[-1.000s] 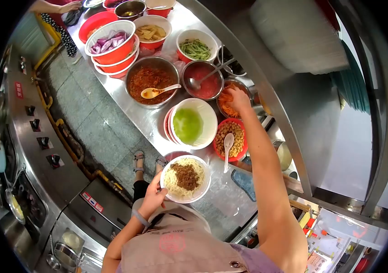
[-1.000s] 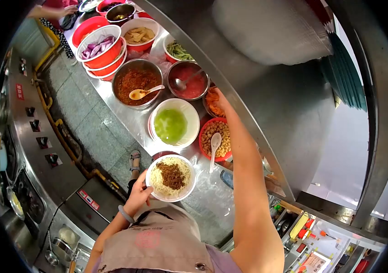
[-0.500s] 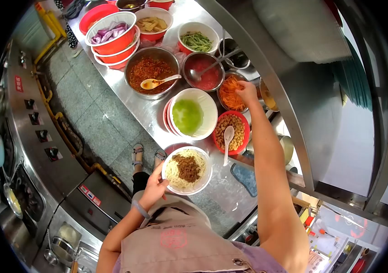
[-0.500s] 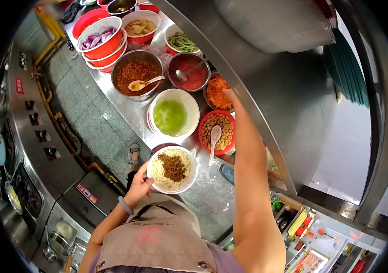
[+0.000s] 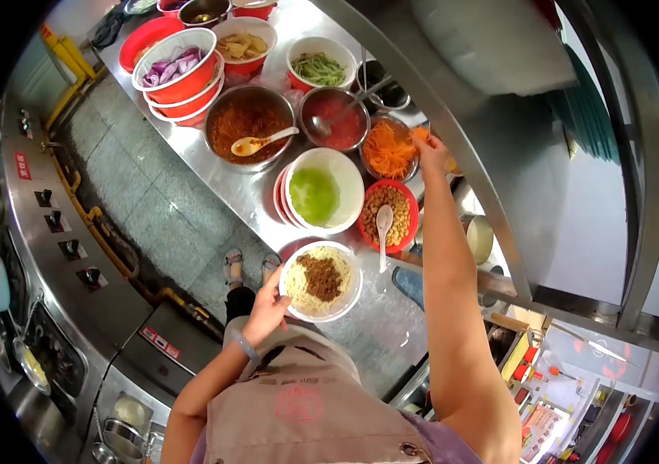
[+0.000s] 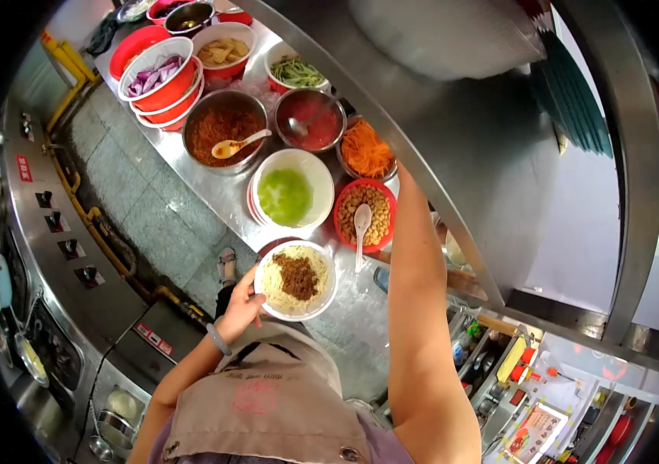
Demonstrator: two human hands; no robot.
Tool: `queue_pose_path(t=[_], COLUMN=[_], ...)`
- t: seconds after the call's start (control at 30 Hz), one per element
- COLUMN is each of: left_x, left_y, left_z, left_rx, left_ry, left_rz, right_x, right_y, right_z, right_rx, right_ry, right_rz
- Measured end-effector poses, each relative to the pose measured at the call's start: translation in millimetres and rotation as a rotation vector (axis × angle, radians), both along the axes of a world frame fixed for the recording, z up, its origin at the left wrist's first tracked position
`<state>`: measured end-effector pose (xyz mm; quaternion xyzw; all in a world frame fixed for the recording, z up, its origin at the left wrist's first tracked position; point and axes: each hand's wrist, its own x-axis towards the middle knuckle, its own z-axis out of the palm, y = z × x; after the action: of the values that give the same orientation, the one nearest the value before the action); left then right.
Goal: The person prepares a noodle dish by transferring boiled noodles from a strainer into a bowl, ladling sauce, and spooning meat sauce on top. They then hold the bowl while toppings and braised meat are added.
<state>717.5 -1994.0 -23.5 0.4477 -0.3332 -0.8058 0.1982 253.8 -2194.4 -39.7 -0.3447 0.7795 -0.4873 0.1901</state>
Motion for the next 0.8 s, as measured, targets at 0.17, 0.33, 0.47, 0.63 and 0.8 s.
queue_pose_path(t=[0.17,0.33,0.47,0.63,0.8], left_x=[-2.9,-15.6,-19.7,-26.5,-29.0], left_y=[-4.4,-8.4,-11.8,-12.5,-18.6], left_z=[-3.5,-9.9,-9.6,-5.4,-0.1], left_rx=[0.007,0.062,0.061,0.042,0.052], left_ry=[0.014,0.008,0.025,0.013,-0.013], left_rz=[-0.064,-0.047,-0.053,-0.088,-0.144], right_x=[49.9,146.6,196.8,239.7,285.0], right_y=[33.4,110.6,174.9,232.0,249.5], right_z=[47.5,123.2,132.3,108.6,89.4], right_rx=[-0.261,-0.170,-0.003,0.317,0.485], right_ry=[-0.236,-0.443,-0.535,-0.447,-0.091], right_rz=[-0.081,-0.056,0.050,0.210,0.235])
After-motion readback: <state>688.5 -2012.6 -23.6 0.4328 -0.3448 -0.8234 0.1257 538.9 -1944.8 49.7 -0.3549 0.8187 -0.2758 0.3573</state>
